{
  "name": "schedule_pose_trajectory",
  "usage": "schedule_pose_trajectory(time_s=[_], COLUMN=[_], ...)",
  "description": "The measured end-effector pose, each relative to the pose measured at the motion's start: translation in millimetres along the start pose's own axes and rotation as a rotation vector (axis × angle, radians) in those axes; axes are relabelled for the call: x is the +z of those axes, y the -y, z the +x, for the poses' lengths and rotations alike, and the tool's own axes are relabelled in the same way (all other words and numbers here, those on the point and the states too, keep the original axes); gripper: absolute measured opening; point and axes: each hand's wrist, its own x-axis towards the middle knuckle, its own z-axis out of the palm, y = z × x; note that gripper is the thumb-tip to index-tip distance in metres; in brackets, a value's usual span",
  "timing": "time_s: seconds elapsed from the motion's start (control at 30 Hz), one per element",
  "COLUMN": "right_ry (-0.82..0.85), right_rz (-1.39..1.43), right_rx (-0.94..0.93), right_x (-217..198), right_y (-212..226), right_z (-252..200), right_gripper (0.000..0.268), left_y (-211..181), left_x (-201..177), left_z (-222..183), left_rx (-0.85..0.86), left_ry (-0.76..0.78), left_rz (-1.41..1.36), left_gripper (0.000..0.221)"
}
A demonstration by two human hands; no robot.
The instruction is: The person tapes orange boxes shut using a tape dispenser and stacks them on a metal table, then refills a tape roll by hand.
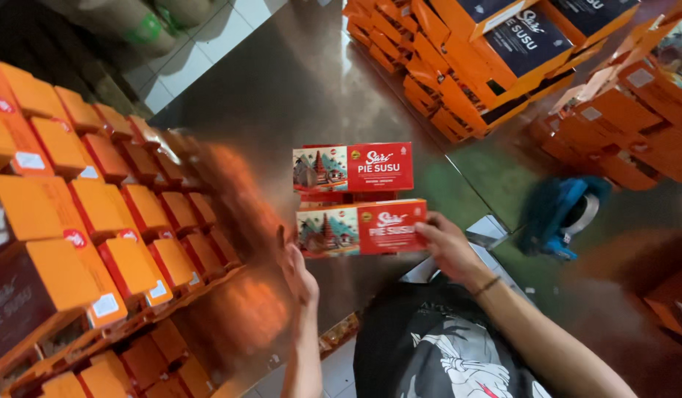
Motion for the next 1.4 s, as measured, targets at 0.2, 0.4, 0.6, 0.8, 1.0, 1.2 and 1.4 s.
schedule_pose_trajectory(time_s=[0.2, 0.4, 0.6, 0.8, 1.0, 1.2, 1.4], right_ry=[-0.038, 0.027, -0.198, -0.938, -0.639, -0.475, 0.252], right_rz=[-0.218, -0.197, -0.651, -1.194, -1.575, -1.347, -1.122], right_rx=[-0.027, -0.147, -0.373, -1.041, -0.563, -0.505, -0.181], right_x=[23, 11, -42, -241, -328, -257, -212], right_y=[-14, -36, 43, 228, 269, 270, 209], right_z=[21, 36, 51, 45, 55, -27, -78], right_gripper=[0.04, 0.028, 0.025, 0.071, 0.114, 0.114, 0.115], left_y=[32, 44, -19, -86, -104, -166, -153], left_x=[7, 8, 9, 41, 80, 174, 224], left_z=[45, 56, 35, -18, -59, -109, -148], left_rx=[0.095, 0.096, 0.089, 0.379, 0.837, 1.22, 1.516], left_ry=[0.001, -0.106, -0.25, -0.364, -0.328, 0.315, 0.808], left_rz=[0.056, -0.077, 0.185, 0.165, 0.211, 0.297, 0.855], left_gripper=[0.048, 0.034, 0.04, 0.016, 0.029, 0.034, 0.067])
